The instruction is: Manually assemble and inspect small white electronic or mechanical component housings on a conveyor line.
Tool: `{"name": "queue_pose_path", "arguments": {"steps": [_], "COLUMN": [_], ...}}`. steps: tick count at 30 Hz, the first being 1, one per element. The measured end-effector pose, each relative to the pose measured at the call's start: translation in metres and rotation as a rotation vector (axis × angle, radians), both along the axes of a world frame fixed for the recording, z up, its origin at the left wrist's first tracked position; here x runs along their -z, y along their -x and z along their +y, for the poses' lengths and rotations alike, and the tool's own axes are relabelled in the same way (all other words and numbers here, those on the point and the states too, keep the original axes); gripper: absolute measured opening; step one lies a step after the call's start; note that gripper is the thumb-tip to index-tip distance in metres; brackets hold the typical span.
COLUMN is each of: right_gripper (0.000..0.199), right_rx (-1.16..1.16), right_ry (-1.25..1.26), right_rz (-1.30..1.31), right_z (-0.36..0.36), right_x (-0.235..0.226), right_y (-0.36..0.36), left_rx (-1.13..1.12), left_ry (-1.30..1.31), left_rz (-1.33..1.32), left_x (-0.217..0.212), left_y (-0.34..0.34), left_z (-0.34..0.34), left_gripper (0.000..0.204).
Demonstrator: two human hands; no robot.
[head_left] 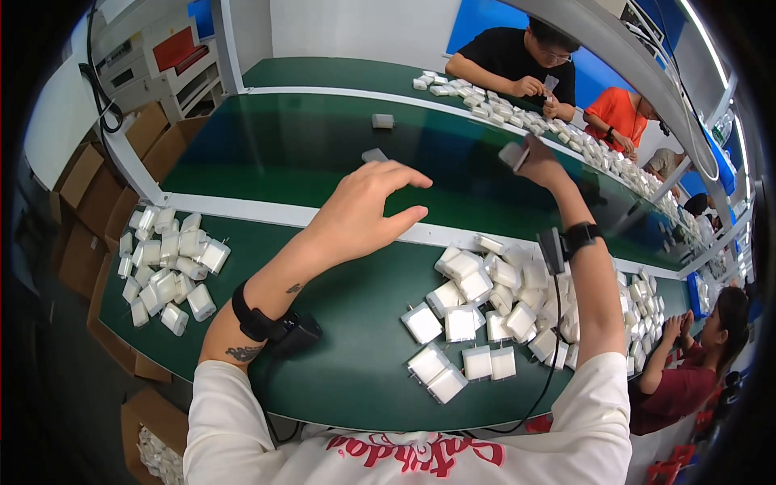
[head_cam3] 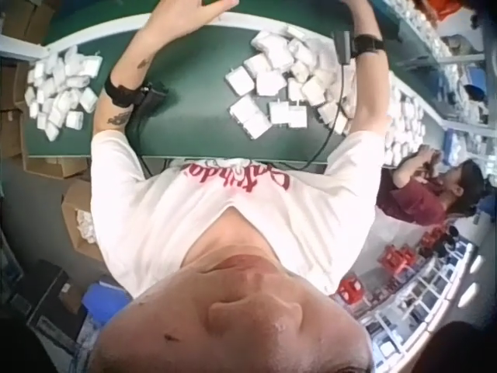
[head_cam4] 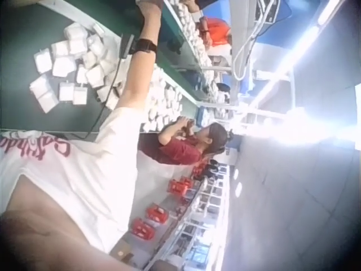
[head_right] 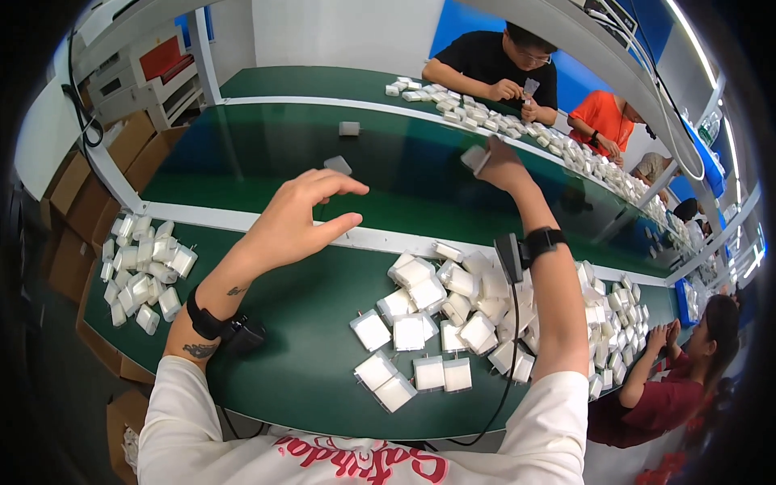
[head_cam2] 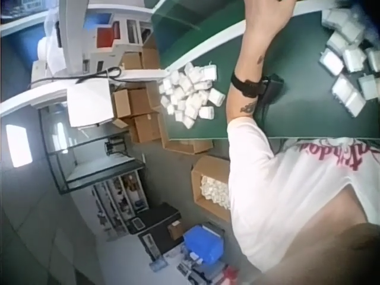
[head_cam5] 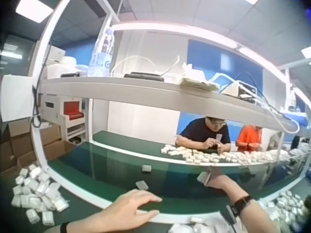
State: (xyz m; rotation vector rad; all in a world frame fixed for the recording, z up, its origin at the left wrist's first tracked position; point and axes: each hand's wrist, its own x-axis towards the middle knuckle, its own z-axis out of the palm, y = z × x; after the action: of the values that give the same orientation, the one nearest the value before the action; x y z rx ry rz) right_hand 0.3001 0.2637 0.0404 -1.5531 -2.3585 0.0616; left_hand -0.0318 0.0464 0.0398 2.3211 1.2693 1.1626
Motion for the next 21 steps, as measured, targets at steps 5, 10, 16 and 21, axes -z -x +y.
{"name": "queue_pose_path", "arguments": {"steps": [5, 10, 16, 21], "right_gripper": [0.041, 0.046, 0.045, 0.045], "right_rx": [-0.509, -0.628, -0.705, -0.744], "right_ry": [-0.221, -0.252, -0.248, -0.313], "right_rz": [0.484, 0.543, 0.625, 0.632], "right_z": [-0.15, -0.235, -0.235, -0.226], "right_x": [-0.048, -0.037, -0.032, -0.026], "right_y": [0.066, 0.075, 0.069, 0.065], "left_rx": [-0.012, 0.149, 0.162, 0.185], "left_ry": [-0.213, -0.178, -0.346, -0.335], "left_rz": [-0.031, -0.094, -0.046, -0.087], "left_x": [-0.016, -0.018, -0.018, -0.015], "left_y": [-0.012, -0.023, -0.027, -0.027], "left_z": [-0.021, -0.035, -0.032, -0.03], "left_gripper": [0.066, 0.075, 0.063, 0.059]}}
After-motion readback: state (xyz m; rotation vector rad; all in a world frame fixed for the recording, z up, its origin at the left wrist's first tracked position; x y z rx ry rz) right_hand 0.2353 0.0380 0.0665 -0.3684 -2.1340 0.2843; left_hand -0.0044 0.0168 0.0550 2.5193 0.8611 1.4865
